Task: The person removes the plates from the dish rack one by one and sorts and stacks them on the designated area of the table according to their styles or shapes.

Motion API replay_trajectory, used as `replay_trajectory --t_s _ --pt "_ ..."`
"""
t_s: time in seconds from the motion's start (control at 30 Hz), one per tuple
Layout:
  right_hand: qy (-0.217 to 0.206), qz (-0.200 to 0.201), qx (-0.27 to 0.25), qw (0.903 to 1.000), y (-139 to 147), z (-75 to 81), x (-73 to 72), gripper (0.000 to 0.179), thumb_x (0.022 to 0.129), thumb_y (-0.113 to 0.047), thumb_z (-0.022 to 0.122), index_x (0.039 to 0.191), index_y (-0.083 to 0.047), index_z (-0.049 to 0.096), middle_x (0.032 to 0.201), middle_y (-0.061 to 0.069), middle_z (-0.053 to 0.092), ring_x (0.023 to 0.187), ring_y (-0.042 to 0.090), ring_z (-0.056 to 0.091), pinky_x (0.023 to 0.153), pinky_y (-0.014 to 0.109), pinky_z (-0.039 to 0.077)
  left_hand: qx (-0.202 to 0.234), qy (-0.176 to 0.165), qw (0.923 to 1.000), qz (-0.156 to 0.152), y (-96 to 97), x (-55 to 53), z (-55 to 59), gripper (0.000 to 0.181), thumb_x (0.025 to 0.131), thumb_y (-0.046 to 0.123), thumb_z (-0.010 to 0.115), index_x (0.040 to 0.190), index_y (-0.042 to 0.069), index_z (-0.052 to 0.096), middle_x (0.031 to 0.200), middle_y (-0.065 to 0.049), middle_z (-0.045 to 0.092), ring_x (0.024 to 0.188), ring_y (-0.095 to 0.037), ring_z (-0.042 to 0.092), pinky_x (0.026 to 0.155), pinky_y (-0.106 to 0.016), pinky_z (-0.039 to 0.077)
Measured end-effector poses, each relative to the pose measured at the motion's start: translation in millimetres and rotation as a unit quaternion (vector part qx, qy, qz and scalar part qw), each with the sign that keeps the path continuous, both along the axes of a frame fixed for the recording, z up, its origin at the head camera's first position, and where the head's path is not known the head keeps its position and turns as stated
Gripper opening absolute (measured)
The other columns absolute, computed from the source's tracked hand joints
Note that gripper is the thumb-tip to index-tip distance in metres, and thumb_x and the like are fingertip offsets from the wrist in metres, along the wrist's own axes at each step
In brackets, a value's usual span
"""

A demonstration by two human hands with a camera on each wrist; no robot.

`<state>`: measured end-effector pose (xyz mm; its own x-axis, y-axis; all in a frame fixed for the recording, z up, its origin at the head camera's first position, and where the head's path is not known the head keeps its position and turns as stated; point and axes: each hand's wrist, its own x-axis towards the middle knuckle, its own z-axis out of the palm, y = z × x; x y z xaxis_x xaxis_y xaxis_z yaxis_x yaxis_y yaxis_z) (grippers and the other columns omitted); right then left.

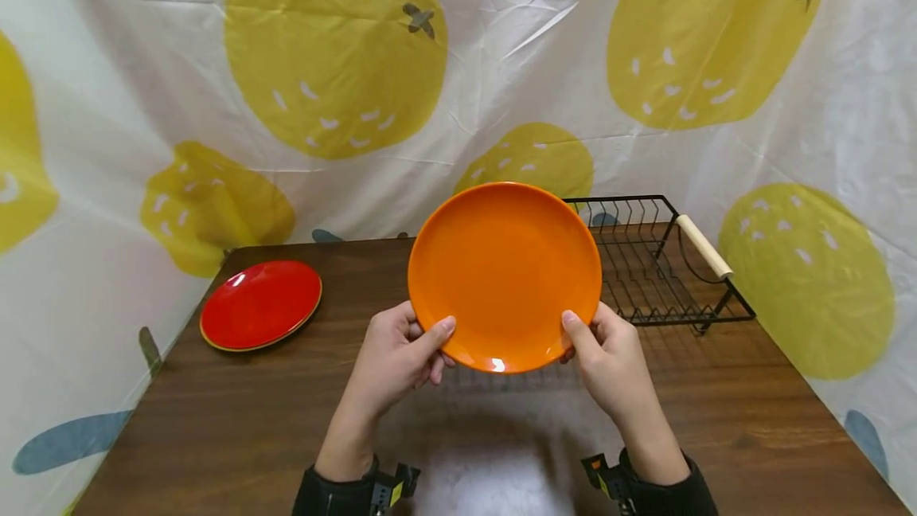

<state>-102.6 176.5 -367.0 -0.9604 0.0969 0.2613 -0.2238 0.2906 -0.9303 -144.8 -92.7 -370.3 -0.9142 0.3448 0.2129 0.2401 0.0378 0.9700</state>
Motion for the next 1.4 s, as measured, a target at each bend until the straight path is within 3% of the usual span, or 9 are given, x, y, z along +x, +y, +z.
replay_trajectory --t_s 0.1,0.33,0.47,0.87,1.1,1.27,1.4 --pt "0.006 -0.003 -0.005 1.0 -2 -0.1 -0.1 0.021 0.111 -0.014 0.056 0.101 0.004 0.062 0.078 0.009 0.063 0.063 0.015 0.059 0.053 0.028 0.051 0.006 0.0 1.0 0.002 0.0 0.8 0.5 0.021 0.105 0.019 0.069 0.107 -0.002 0.066 0.066 -0.019 0.067 0.042 -0.015 0.055 0.041 -0.02 0.044" --pt "0.017 0.011 -0.013 0.9997 -2 2.3 -1.9 0.029 0.113 -0.025 0.053 0.106 0.001 0.063 0.076 0.005 0.064 0.064 0.019 0.063 0.058 0.029 0.056 0.034 -0.007 0.9992 0.018 -0.4 0.9 1.7 0.022 0.105 0.017 0.068 0.105 -0.005 0.064 0.061 -0.003 0.066 0.04 -0.015 0.053 0.04 -0.019 0.043" --pt "0.04 0.011 -0.016 0.999 0 3.7 -2.8 0.033 0.115 -0.027 0.048 0.108 0.0 0.066 0.071 0.003 0.063 0.063 0.021 0.063 0.064 0.031 0.058 0.051 0.006 0.9984 0.025 -4.6 -3.3 4.8 0.023 0.105 0.014 0.068 0.105 -0.008 0.062 0.063 -0.003 0.068 0.041 -0.013 0.053 0.041 -0.018 0.043" --pt "0.046 0.005 -0.005 0.9989 3 2.8 -4.1 0.028 0.114 -0.019 0.049 0.115 -0.002 0.071 0.072 0.004 0.062 0.064 0.019 0.063 0.063 0.031 0.059 0.105 0.042 0.9877 0.108 -36.6 -16.9 19.1 0.015 0.106 0.008 0.065 0.102 -0.006 0.062 0.061 0.0 0.069 0.04 -0.012 0.055 0.04 -0.016 0.044" --pt "0.047 0.002 -0.001 0.9989 6 -1.0 -5.1 0.026 0.114 -0.016 0.049 0.117 -0.001 0.071 0.072 0.005 0.062 0.064 0.017 0.064 0.062 0.03 0.06 0.139 0.036 0.9708 0.192 -62.4 -21.9 28.5 0.016 0.105 0.012 0.068 0.101 -0.003 0.064 0.066 -0.004 0.073 0.043 -0.013 0.059 0.044 -0.015 0.049" --pt "0.044 0.0 0.003 0.999 8 -2.3 -6.2 0.025 0.113 -0.015 0.051 0.117 -0.001 0.07 0.072 0.003 0.062 0.063 0.017 0.063 0.061 0.03 0.059 0.188 0.021 0.9497 0.25 -83.0 -29.0 29.9 0.019 0.102 0.014 0.072 0.105 -0.003 0.065 0.065 -0.007 0.073 0.043 -0.015 0.061 0.044 -0.015 0.05" --pt "0.036 -0.003 0.008 0.9993 9 -2.3 -6.3 0.024 0.113 -0.015 0.052 0.118 -0.001 0.07 0.072 0.003 0.062 0.064 0.016 0.063 0.061 0.028 0.058 0.211 -0.014 0.9319 0.295 -101.4 -37.5 26.8 0.024 0.1 0.018 0.075 0.109 -0.002 0.067 0.064 -0.008 0.073 0.043 -0.014 0.061 0.044 -0.015 0.051"
